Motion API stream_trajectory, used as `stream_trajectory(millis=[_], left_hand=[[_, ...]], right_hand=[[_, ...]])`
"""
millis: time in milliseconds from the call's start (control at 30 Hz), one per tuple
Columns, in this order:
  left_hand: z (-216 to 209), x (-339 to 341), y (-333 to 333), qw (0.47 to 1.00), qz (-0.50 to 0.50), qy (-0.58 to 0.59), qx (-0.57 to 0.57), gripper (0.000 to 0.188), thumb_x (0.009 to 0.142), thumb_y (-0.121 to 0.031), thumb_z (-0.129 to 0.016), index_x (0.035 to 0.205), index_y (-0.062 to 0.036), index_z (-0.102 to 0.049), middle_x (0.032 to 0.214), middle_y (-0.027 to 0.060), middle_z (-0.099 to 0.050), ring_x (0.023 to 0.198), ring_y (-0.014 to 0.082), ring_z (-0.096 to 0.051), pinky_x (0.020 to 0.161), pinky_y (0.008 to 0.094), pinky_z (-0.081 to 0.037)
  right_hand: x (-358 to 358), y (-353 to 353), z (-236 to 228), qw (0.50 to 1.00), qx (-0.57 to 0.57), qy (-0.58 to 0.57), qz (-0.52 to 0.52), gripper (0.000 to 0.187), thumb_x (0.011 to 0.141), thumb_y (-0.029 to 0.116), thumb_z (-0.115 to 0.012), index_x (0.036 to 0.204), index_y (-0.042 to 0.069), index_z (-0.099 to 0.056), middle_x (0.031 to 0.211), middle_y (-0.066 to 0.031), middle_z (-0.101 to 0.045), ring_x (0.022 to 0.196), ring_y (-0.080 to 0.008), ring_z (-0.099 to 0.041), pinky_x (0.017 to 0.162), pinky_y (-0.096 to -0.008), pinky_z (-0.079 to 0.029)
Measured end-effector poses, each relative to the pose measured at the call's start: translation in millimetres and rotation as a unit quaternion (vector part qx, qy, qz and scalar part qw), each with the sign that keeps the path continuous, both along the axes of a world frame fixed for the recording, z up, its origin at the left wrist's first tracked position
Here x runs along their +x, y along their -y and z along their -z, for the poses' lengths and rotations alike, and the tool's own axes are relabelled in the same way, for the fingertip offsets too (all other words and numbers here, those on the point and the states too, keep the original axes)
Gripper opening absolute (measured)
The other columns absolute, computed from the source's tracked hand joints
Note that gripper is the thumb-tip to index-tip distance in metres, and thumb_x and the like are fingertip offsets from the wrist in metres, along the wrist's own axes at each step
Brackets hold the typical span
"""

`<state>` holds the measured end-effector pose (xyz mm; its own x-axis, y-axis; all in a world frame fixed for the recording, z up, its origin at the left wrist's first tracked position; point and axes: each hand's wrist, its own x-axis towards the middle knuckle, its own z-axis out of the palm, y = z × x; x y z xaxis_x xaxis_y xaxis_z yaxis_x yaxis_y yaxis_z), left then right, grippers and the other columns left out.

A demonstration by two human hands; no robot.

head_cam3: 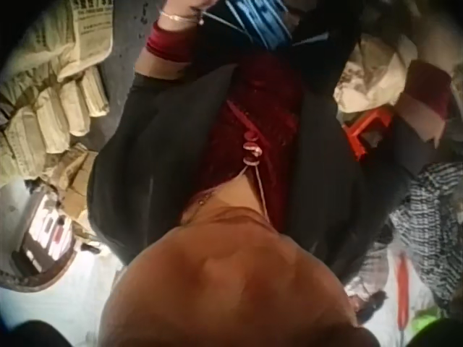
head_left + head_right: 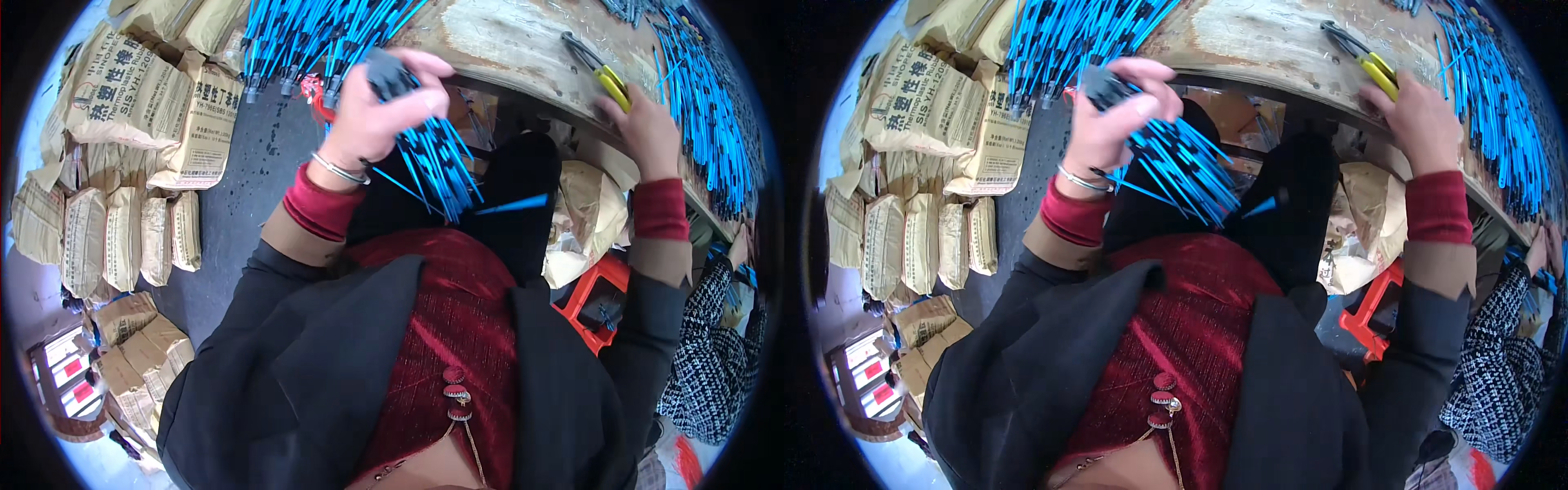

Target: The person assembles blue plastic industrial components and connectors at a production workbench using pliers.

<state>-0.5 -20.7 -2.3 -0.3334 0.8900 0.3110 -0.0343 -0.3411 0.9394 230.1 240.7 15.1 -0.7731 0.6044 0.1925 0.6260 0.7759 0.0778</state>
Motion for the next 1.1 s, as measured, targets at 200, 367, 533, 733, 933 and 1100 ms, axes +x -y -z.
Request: stream_trajectory(millis=[200,367,533,733,933,1100], left_hand=[[-54,-31,46,0.975,-0.088,0.076,0.188,0.024,0.087,-0.021,-0.052,0.096,0.0008,-0.057,0.080,0.0077,-0.062,0.077,0.0221,-0.060,0.082,0.0398,-0.047],[-56,-8,33,0.900,-0.049,0.325,0.287,0.028,0.092,-0.028,-0.044,0.093,-0.0037,-0.057,0.077,0.0035,-0.059,0.080,0.0221,-0.059,0.086,0.0440,-0.044],[1,51,-2,0.866,0.025,0.453,0.211,0.031,0.092,-0.032,-0.047,0.098,-0.0044,-0.058,0.081,0.0040,-0.062,0.086,0.0225,-0.059,0.087,0.0444,-0.045],[31,79,6,0.794,0.111,0.557,-0.219,0.048,0.087,-0.040,-0.056,0.119,-0.0043,-0.052,0.101,0.0102,-0.064,0.097,0.0265,-0.059,0.091,0.0416,-0.043],[31,28,52,0.938,0.023,-0.111,-0.327,0.063,0.083,-0.038,-0.064,0.128,0.0017,-0.041,0.113,0.0137,-0.057,0.106,0.0195,-0.054,0.093,0.0355,-0.041],[13,52,34,0.998,0.008,-0.066,-0.007,0.041,0.075,-0.015,-0.073,0.110,-0.0008,-0.056,0.105,0.0067,-0.060,0.085,0.0129,-0.059,0.079,0.0296,-0.047]], right_hand=[[26,55,14,0.920,-0.206,-0.317,-0.103,0.037,0.083,0.020,-0.064,0.114,0.002,-0.056,0.107,-0.0126,-0.060,0.101,-0.0275,-0.057,0.088,-0.0346,-0.044],[61,129,71,0.820,-0.395,-0.377,-0.170,0.059,0.073,0.029,-0.074,0.122,0.004,-0.052,0.120,-0.0120,-0.055,0.113,-0.0281,-0.051,0.097,-0.0421,-0.040],[4,177,25,0.507,-0.477,-0.684,-0.219,0.069,0.069,0.032,-0.077,0.125,0.003,-0.049,0.126,-0.0154,-0.051,0.117,-0.0316,-0.048,0.099,-0.0459,-0.038],[40,135,9,0.637,-0.514,-0.550,-0.166,0.061,0.070,0.024,-0.078,0.120,0.002,-0.051,0.121,-0.0155,-0.054,0.115,-0.0281,-0.051,0.098,-0.0438,-0.041],[26,133,14,0.755,-0.411,-0.431,-0.274,0.045,0.070,0.010,-0.076,0.109,0.000,-0.056,0.099,-0.0119,-0.062,0.093,-0.0237,-0.061,0.080,-0.0343,-0.050],[-9,173,33,0.819,-0.406,-0.349,-0.207,0.033,0.071,0.009,-0.076,0.098,-0.001,-0.061,0.097,-0.0092,-0.061,0.092,-0.0177,-0.059,0.080,-0.0284,-0.047]])
